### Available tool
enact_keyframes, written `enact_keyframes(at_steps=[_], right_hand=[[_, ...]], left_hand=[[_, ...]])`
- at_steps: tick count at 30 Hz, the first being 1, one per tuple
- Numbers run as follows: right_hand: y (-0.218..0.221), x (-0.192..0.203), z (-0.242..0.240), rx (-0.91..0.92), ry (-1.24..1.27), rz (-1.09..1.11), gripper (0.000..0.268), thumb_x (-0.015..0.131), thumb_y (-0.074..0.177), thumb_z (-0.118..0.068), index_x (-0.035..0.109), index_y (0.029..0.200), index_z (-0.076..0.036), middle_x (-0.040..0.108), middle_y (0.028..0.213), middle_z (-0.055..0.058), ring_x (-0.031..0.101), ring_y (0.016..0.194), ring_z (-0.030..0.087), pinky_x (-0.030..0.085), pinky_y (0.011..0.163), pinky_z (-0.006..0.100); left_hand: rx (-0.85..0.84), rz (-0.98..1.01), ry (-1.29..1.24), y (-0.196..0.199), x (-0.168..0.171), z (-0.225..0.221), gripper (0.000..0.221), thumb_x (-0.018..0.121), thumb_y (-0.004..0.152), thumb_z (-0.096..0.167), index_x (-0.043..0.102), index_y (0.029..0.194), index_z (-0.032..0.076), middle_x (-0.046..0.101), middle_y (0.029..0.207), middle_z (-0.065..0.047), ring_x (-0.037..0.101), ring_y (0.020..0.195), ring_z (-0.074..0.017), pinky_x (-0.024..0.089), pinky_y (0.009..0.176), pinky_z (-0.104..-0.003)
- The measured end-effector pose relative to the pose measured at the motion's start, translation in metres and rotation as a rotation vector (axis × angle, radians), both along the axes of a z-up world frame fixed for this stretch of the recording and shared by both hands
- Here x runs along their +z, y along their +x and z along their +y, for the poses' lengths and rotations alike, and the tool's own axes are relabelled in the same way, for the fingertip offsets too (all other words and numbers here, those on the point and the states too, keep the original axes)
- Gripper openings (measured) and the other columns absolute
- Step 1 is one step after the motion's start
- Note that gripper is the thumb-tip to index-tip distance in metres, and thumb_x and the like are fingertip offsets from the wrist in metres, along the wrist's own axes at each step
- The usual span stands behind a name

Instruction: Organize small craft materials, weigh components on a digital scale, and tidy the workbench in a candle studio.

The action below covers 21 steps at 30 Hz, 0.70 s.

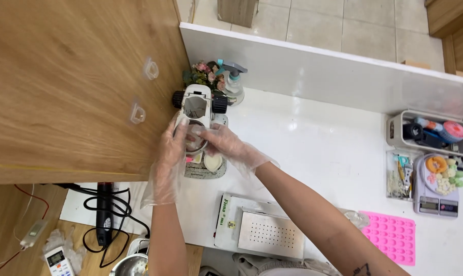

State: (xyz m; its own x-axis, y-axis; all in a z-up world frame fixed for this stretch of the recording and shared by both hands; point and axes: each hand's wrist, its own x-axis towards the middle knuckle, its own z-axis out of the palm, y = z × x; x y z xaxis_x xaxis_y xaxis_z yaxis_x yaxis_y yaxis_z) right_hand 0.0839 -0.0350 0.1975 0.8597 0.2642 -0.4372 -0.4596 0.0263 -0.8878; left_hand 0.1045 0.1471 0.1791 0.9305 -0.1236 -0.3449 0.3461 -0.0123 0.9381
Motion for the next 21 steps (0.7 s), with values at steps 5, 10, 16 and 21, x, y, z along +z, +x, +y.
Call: enact_keyframes(at_steps=[5,10,16,21], right_hand=[[-0.001,-0.011,-0.016,0.038,-0.015,0.051,0.064,0.07,0.085,-0.054,0.056,0.116,0.0,0.068,0.084,0.006,0.066,0.067,0.012,0.062,0.063,0.026],[-0.015,-0.026,-0.048,0.021,0.111,0.03,0.066,0.075,0.087,-0.048,0.054,0.124,0.003,0.066,0.088,0.007,0.063,0.066,0.011,0.058,0.059,0.024],[-0.04,-0.025,-0.1,-0.08,0.021,0.067,0.071,0.076,0.086,-0.043,0.042,0.132,0.0,0.07,0.088,0.01,0.067,0.065,0.013,0.058,0.057,0.027],[-0.063,-0.017,-0.163,-0.094,0.067,0.069,0.072,0.074,0.088,-0.042,0.051,0.133,0.009,0.07,0.089,0.008,0.066,0.065,0.011,0.058,0.057,0.024]], left_hand=[[0.017,0.041,-0.339,-0.013,-0.006,-0.011,0.055,0.053,0.099,0.043,0.048,0.146,0.015,0.074,0.107,-0.003,0.072,0.089,-0.0116,0.065,0.073,-0.031],[0.015,-0.023,-0.258,-0.027,-0.052,-0.034,0.057,0.052,0.107,0.046,0.066,0.125,-0.006,0.073,0.098,-0.01,0.069,0.078,-0.0178,0.062,0.063,-0.032],[0.058,0.155,-0.2,-0.049,-0.001,-0.096,0.056,0.053,0.098,0.048,0.057,0.125,-0.002,0.069,0.097,-0.011,0.07,0.077,-0.021,0.062,0.058,-0.038],[0.029,0.148,-0.13,-0.062,0.001,-0.161,0.059,0.053,0.098,0.05,0.057,0.126,-0.001,0.07,0.1,-0.012,0.072,0.082,-0.0202,0.065,0.063,-0.035]])
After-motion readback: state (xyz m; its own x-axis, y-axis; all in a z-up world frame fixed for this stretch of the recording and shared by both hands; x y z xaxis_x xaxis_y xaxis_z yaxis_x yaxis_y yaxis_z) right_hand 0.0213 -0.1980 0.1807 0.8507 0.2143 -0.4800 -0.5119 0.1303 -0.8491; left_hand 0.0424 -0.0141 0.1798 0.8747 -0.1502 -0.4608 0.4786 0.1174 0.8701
